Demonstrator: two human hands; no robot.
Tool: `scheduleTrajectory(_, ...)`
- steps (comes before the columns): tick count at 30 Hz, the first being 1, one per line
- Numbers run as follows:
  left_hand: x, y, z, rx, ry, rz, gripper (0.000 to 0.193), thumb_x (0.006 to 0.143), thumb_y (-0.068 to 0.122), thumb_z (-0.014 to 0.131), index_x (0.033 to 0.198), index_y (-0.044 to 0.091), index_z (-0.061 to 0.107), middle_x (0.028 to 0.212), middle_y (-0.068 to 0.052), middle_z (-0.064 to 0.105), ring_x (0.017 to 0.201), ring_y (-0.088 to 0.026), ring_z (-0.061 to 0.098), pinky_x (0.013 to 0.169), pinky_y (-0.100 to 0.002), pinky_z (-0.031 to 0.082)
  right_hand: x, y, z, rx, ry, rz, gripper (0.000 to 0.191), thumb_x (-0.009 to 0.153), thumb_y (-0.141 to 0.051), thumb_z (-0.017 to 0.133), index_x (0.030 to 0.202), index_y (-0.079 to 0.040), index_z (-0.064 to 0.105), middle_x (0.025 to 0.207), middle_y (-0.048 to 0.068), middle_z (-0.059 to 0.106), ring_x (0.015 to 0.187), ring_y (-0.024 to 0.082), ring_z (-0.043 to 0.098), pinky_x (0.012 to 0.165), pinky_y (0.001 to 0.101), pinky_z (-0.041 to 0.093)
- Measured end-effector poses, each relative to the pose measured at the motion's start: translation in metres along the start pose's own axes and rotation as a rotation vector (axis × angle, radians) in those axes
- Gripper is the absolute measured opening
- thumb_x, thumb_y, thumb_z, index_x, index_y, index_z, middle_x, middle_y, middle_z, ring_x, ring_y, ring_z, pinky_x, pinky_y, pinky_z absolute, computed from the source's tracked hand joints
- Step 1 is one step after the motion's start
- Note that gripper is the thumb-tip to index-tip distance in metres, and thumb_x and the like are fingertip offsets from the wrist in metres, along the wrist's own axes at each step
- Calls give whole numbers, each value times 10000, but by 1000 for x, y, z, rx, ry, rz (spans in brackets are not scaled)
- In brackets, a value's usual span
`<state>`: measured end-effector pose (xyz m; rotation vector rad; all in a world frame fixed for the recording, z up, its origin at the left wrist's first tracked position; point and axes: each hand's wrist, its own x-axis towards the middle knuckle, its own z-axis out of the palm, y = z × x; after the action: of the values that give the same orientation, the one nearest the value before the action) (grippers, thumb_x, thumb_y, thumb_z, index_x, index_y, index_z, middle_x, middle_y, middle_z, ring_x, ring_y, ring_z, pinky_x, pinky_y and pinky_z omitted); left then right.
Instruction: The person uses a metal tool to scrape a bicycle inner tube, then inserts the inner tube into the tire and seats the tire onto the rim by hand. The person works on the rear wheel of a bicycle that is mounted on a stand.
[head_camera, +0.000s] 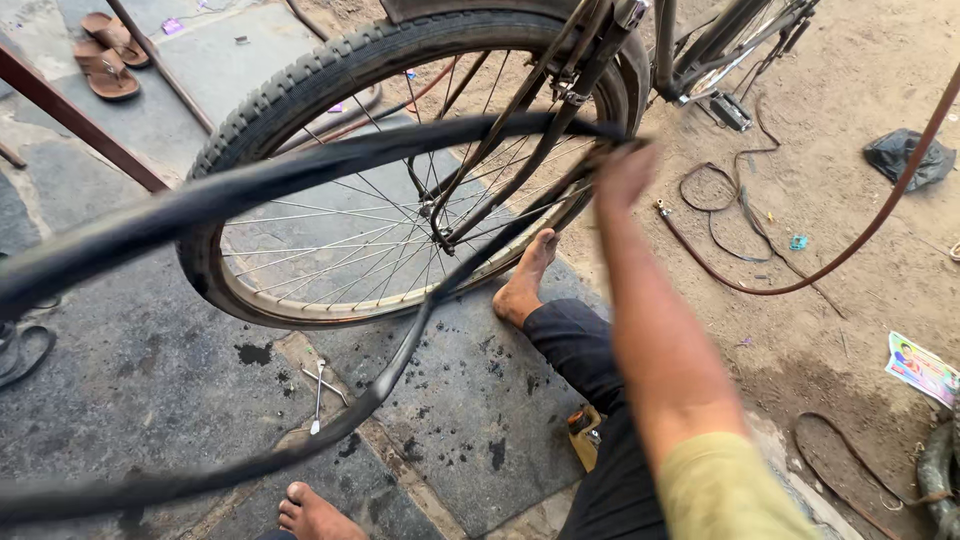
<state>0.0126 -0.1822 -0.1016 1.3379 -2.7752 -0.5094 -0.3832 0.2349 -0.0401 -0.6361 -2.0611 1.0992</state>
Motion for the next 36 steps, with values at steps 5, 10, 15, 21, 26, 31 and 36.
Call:
scheduleTrajectory(5,110,23,-155,-1013,-97,452,485,977,-80,569,1440,40,489,1083,-125,610,891,-180,594,861,-334,523,79,9,-94,-362,542,-990,97,1200,-180,435,1276,-137,479,1249,69,598,1188,250,652,992,436,567)
scheduleTrajectory(10,106,39,-117,-1325,-107,578,530,970,-169,553,1462,-4,445,1132,-86,592,979,-123,623,940,-282,553,66,59,-135,-495,208,-322,209,1110,-380,527,1146,-182,581,1248,112,563,1078,265,657,810,440,614)
scheduleTrajectory(15,91,62,-118,-1249,-56,564,450,1053,-102,576,1467,4,433,1178,-72,589,978,-126,615,882,-273,532,69,95,-119,507,0,618,411,925,-604,476,1064,-225,550,1034,46,624,662,282,626,571,416,593)
scheduleTrajectory(21,98,55,-97,-1221,-98,440,243,1226,166,548,1399,8,482,1137,-87,618,1064,-139,602,978,-295,510,92,79,-107,1103,-232,257,584,1005,-583,450,1163,-31,559,951,178,642,693,274,660,598,380,554)
scheduleTrajectory(26,97,64,-99,-1194,-386,96,359,1102,436,431,1285,141,521,1138,-24,639,1052,-131,623,813,-372,553,76,93,-144,91,439,-545,630,1066,-526,572,1456,-52,430,1265,177,496,1134,311,498,990,456,464)
scheduleTrajectory(31,82,78,-94,-1215,-520,189,330,1057,416,464,1193,124,536,1198,-31,626,1133,-155,599,817,-407,595,42,152,-165,-489,-18,255,501,1003,-305,636,1395,-2,559,1294,278,668,1213,412,657,1041,493,508)
scheduleTrajectory(36,91,75,-87,-1072,-640,0,539,1069,548,407,1050,45,600,942,-127,719,835,-232,695,707,-374,568,24,162,-145,-486,-620,449,369,915,-294,772,997,60,709,845,188,726,647,292,730,554,405,576)
